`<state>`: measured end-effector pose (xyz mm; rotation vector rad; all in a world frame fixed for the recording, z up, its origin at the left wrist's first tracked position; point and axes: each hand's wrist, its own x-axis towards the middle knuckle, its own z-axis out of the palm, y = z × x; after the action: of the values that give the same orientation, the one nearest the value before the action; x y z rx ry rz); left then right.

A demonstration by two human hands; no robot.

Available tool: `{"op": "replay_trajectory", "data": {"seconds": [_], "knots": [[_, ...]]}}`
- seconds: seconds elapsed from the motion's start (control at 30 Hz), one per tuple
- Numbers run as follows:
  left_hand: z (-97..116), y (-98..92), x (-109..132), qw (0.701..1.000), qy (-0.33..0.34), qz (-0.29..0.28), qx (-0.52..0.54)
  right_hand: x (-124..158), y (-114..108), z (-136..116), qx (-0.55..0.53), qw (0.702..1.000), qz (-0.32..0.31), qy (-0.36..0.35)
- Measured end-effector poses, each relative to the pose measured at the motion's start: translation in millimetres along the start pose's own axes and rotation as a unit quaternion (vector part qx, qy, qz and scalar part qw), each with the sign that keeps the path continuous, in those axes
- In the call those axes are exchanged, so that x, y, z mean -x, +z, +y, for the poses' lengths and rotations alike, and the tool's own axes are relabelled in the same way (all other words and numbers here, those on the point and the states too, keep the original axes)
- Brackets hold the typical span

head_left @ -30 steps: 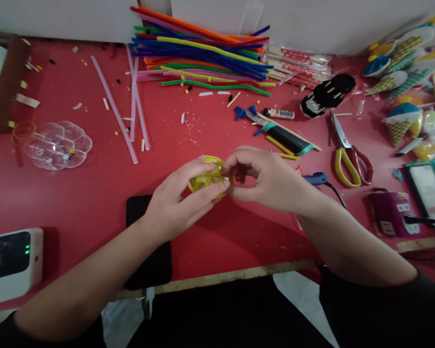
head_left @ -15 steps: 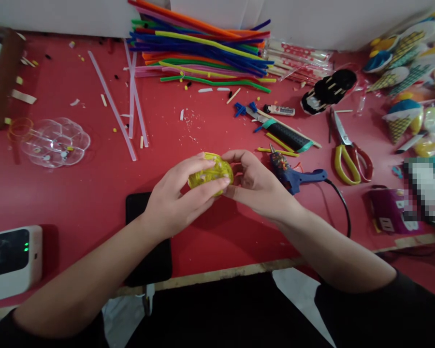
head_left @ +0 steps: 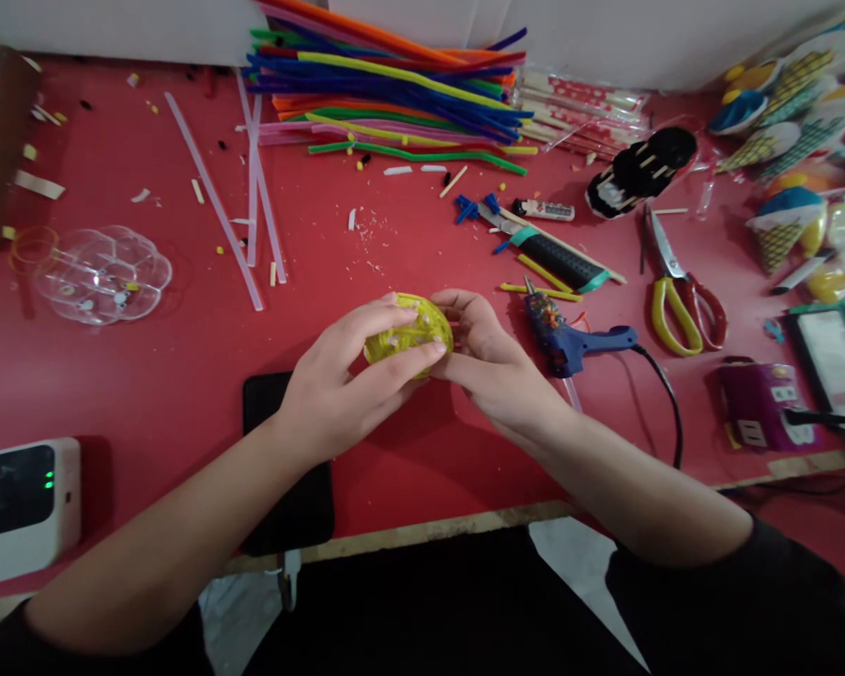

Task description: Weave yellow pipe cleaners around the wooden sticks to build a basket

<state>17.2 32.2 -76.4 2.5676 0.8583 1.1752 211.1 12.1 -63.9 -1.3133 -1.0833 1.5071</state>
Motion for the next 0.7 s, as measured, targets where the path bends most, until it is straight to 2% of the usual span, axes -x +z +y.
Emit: {"op": "replay_trajectory", "data": {"seconds": [0.23, 0.4, 0.57, 0.7], "knots": [[-1.9, 1.2, -0.2, 1.000, 0.017, 0.007, -0.002, 8.1, -9.3, -4.9, 0.011, 0.999, 0.021, -0.043], [-1.8, 3.4, 0.1, 1.000, 0.015, 0.009, -0.001, 14.7, -12.6, -0.4, 0.095, 0.987, 0.058, -0.112], [-2.7, 1.6, 0.7, 1.000, 0.011, 0.000, -0.001, 9.9, -7.9, 9.4, 0.087, 0.987, 0.036, -0.128], [-3.1, -0.1, 1.0, 1.000, 0.008, -0.004, 0.016, 7.2, -7.6, 8.4, 0.100, 0.984, 0.048, -0.142]]}}
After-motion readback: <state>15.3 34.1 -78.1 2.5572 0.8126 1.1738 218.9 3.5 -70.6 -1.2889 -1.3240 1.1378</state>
